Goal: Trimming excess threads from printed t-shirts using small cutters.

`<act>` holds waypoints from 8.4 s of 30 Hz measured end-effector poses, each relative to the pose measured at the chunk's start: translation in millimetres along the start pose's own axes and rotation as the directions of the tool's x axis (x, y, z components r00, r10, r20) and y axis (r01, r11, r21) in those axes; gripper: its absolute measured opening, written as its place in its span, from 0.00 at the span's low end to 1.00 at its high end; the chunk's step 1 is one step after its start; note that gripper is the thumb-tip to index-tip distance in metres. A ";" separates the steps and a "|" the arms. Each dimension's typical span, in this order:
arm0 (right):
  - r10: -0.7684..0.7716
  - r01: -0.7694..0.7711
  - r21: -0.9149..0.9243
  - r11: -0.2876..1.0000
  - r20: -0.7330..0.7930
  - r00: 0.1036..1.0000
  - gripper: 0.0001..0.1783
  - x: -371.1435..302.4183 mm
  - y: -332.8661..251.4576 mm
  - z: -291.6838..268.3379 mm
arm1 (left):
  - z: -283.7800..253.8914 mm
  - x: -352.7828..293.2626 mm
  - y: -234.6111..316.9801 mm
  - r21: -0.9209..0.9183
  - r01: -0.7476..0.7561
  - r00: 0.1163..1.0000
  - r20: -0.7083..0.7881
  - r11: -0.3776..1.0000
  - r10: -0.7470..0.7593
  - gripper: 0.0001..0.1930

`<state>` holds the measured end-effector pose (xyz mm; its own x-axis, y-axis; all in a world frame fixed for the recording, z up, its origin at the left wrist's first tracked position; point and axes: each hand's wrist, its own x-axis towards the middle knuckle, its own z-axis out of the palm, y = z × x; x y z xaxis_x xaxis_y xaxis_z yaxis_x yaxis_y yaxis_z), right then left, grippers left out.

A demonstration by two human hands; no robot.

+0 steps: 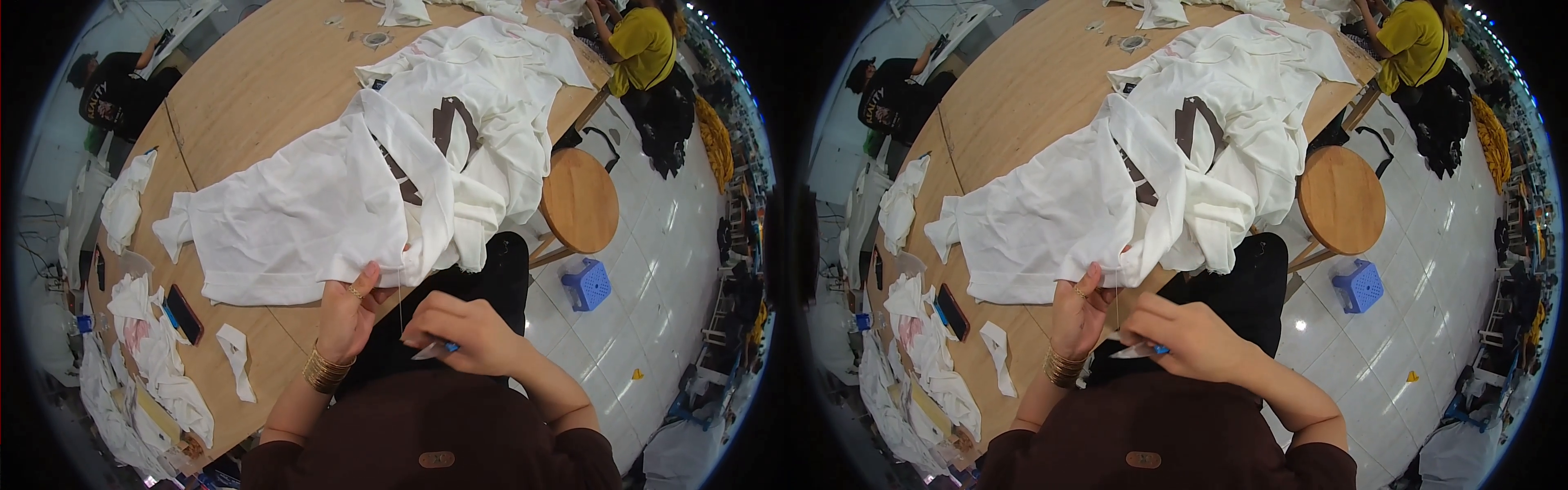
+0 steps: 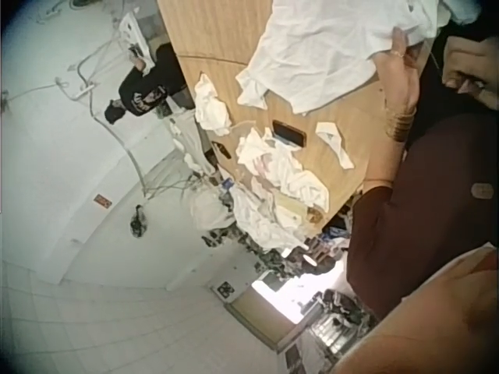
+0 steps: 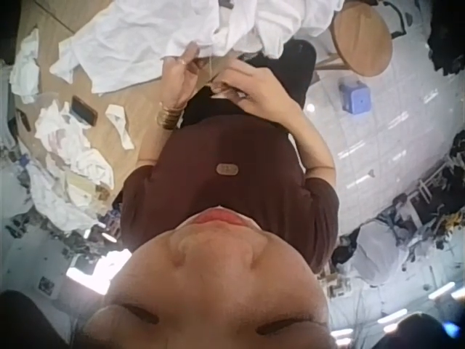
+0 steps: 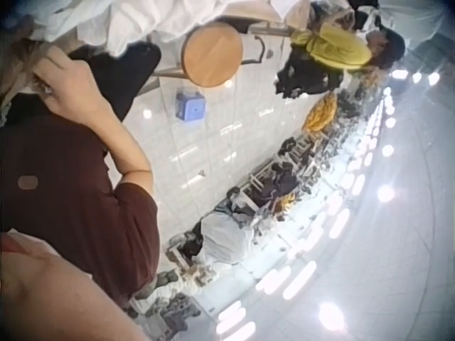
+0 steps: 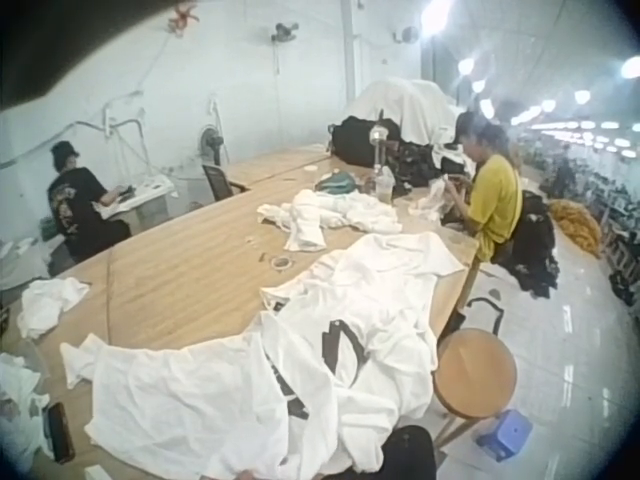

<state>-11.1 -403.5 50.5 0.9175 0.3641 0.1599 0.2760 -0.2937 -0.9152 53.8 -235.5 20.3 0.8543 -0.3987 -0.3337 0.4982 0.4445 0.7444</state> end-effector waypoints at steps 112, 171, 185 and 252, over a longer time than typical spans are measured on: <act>0.630 -0.525 0.572 0.631 0.017 0.776 0.18 -2.9 6.2 6.6 | 15.3 -10.2 1.8 0.157 0.068 0.998 -0.004 0.985 -0.068 0.12; 0.598 -0.530 0.503 0.683 0.031 0.801 0.16 5.2 -1.7 0.5 | 10.2 -14.0 -8.8 0.237 -0.044 0.998 0.056 0.970 0.032 0.10; 0.084 -0.194 -0.169 0.966 -0.506 0.859 0.14 10.0 19.3 15.2 | 7.5 -11.2 -9.6 0.209 -0.038 0.995 0.096 0.977 0.018 0.10; 0.366 -0.317 0.182 0.931 -0.451 0.814 0.07 8.1 8.3 7.0 | 2.4 -8.4 -1.9 0.084 0.060 0.998 0.026 0.995 -0.062 0.14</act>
<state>-3.4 -396.8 41.6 0.9771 -0.2096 -0.0380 -0.0866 -0.2276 -0.9699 45.4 -234.9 23.1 0.8174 -0.4466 -0.3639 0.5341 0.3506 0.7693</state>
